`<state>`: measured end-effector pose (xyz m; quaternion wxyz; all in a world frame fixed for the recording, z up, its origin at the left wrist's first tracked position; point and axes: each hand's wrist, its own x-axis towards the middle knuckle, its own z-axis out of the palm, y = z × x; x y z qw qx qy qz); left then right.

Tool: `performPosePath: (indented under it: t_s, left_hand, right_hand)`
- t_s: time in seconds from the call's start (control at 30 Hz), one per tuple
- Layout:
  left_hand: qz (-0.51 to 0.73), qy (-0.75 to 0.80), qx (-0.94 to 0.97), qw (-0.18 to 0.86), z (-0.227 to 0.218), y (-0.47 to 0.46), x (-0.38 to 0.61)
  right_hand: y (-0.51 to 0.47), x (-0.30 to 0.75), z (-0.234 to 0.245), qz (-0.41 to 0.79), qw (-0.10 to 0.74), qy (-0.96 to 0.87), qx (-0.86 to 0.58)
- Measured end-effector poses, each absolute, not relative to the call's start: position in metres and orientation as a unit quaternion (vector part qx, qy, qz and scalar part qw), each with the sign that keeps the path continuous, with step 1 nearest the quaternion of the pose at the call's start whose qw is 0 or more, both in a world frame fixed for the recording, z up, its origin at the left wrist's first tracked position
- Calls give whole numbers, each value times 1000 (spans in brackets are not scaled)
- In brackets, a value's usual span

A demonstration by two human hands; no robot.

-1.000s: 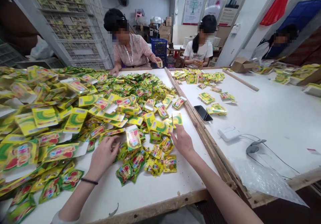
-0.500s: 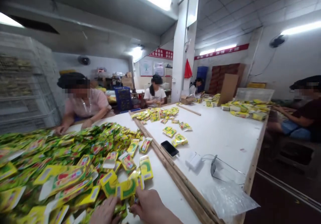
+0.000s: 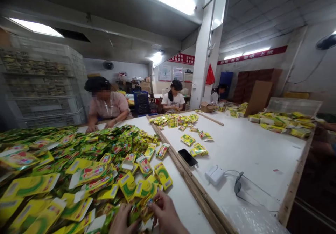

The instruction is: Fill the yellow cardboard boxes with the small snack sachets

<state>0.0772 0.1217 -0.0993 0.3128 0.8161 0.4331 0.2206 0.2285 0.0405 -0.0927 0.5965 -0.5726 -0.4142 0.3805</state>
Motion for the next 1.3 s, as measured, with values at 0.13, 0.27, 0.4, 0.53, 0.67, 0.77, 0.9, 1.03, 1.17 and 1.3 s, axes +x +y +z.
performPosePath:
  t_s: [0.13,0.27,0.4,0.53,0.67,0.77,0.9,1.03,1.17,1.3]
  left_hand:
    - [283,395,713,506,-60,102,59]
    - [293,380,632,608,-32,79,47]
    - [294,316,608,666,-23,56,34]
    - [276,283,536,746,-22,36,22]
    - [348,273,486,754,-20,17,19]
    - [424,315,447,721,-22,4,24]
    - [477,366,400,691,-33,-3,30]
    - [466,399,419,670,-41,-8,29]
    - [436,428,536,583,-37,-10,23]
    - [400,487,703,330,-27,24,1]
  right_hand:
    - [14,231,-73,439,614,-367,-544]
    - [-5,225,-50,488,614,-335,-523]
    - [-16,205,-32,521,592,-358,-500]
    - [-18,186,-32,531,572,-380,-497]
    - [-17,169,-39,516,608,-336,-501]
    - [-21,154,-43,492,628,-327,-507]
    - [-28,140,-49,428,612,-393,-537]
    - [-35,138,-53,385,585,-433,-567]
    - [-37,143,-52,530,542,-447,-475]
    - [-33,156,-46,481,516,-508,-494]
